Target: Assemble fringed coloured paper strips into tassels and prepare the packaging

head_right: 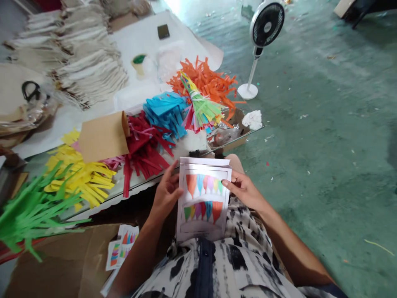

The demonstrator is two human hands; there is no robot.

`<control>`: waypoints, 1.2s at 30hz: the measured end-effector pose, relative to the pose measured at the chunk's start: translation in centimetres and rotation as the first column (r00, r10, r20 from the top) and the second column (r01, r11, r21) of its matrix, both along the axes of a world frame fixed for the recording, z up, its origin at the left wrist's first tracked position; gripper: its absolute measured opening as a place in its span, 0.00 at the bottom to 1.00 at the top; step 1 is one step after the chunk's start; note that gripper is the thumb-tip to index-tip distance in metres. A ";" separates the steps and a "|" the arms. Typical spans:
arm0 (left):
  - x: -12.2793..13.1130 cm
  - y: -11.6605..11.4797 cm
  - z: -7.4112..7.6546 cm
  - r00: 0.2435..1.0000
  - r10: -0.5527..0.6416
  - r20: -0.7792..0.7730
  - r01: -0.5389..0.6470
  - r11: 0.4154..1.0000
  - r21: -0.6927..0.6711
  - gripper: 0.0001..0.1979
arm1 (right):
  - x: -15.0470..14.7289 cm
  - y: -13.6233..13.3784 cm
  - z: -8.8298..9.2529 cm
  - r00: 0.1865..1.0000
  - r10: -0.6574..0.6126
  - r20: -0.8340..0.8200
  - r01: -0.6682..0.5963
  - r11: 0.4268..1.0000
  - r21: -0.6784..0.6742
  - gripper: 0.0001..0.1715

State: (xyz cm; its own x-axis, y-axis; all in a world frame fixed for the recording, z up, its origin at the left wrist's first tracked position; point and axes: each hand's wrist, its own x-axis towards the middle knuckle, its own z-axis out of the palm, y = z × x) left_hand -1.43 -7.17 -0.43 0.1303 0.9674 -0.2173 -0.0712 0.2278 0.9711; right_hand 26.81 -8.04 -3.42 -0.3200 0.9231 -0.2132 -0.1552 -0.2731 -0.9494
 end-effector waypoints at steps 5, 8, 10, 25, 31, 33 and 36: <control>-1.0 -3.3 -0.8 0.986 -0.165 -0.020 0.157 0.963 -0.218 0.30 | 0.0 -0.8 -0.4 0.996 0.036 -0.080 -0.039 0.998 -0.041 0.31; -1.3 -3.5 -0.6 0.989 -0.104 -0.104 0.083 0.978 -0.189 0.22 | -0.5 -1.5 -0.5 0.992 0.111 -0.060 -0.114 0.991 -0.067 0.32; -1.7 -2.8 0.4 0.985 -0.115 -0.126 0.094 0.982 -0.163 0.21 | -0.9 -1.7 0.0 0.992 0.116 -0.053 -0.119 0.991 -0.059 0.32; -6.0 5.6 11.5 0.858 -0.302 -0.416 0.361 0.930 0.071 0.22 | -3.3 1.5 2.5 0.987 -0.017 -0.160 0.044 0.985 0.165 0.44; -7.1 15.3 17.3 0.499 -0.350 -0.793 0.712 0.687 0.145 0.21 | -6.9 3.8 4.2 0.996 -0.053 -0.077 0.064 0.987 0.149 0.28; -6.7 18.8 18.5 0.355 -0.234 -0.905 0.783 0.604 0.151 0.21 | -8.5 3.9 4.2 0.999 0.016 0.037 -0.024 0.977 0.211 0.27; -5.7 22.1 18.8 0.263 -0.029 -0.964 0.827 0.522 0.210 0.24 | -9.1 4.0 4.2 0.850 0.173 0.498 -0.335 0.906 0.257 0.24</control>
State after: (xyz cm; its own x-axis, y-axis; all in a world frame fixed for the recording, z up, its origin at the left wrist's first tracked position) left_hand -7.14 14.90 18.38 0.7258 0.6866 0.0423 0.6528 -0.7067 0.2728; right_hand 17.71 -4.08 0.76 -0.4945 0.8636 -0.0985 0.3457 0.0914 -0.9339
